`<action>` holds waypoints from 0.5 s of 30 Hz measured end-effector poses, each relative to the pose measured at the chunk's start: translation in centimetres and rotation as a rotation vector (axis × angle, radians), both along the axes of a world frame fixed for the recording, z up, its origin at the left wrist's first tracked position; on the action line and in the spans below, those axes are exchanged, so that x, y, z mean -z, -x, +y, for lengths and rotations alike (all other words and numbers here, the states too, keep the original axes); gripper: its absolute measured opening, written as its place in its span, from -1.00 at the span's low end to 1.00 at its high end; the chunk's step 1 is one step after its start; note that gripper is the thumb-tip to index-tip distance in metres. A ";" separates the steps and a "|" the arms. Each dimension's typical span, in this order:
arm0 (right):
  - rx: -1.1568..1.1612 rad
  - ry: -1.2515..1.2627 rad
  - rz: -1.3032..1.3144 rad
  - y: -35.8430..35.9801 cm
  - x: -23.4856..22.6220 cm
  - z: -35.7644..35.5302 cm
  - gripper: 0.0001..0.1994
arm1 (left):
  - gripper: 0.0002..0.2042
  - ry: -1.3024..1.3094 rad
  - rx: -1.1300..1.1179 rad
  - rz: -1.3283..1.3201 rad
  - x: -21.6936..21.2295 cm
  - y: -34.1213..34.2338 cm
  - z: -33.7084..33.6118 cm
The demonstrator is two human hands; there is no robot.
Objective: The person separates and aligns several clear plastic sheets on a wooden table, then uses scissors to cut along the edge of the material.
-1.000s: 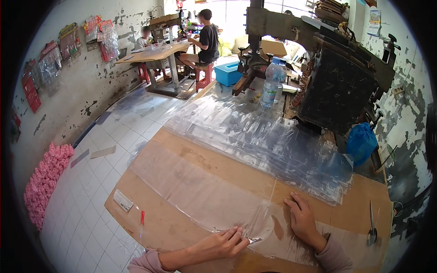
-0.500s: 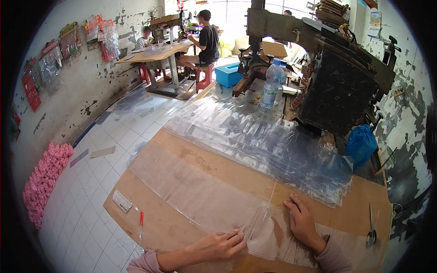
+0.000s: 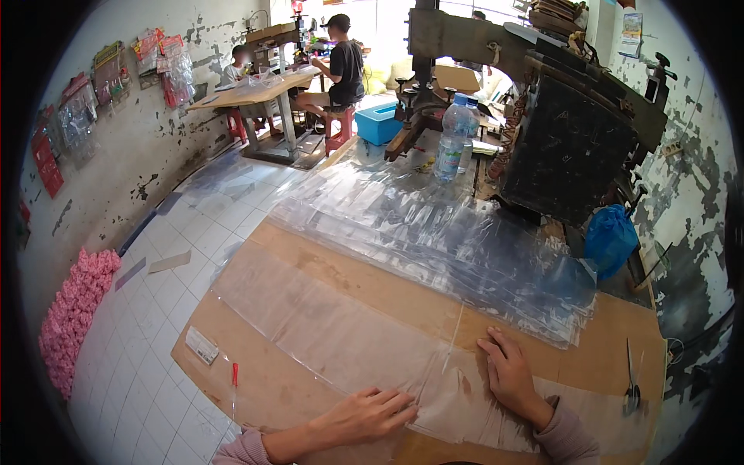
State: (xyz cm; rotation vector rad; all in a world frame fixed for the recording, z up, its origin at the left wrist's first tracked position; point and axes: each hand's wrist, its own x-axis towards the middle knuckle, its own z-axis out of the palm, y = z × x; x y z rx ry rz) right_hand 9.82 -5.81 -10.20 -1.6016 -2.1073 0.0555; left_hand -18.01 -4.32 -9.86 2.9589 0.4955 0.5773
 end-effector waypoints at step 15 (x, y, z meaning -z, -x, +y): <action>0.006 0.031 -0.004 0.1 -0.2 0.0 -0.68 | -0.78 0.040 -0.058 0.015 -0.4 0.9 0.3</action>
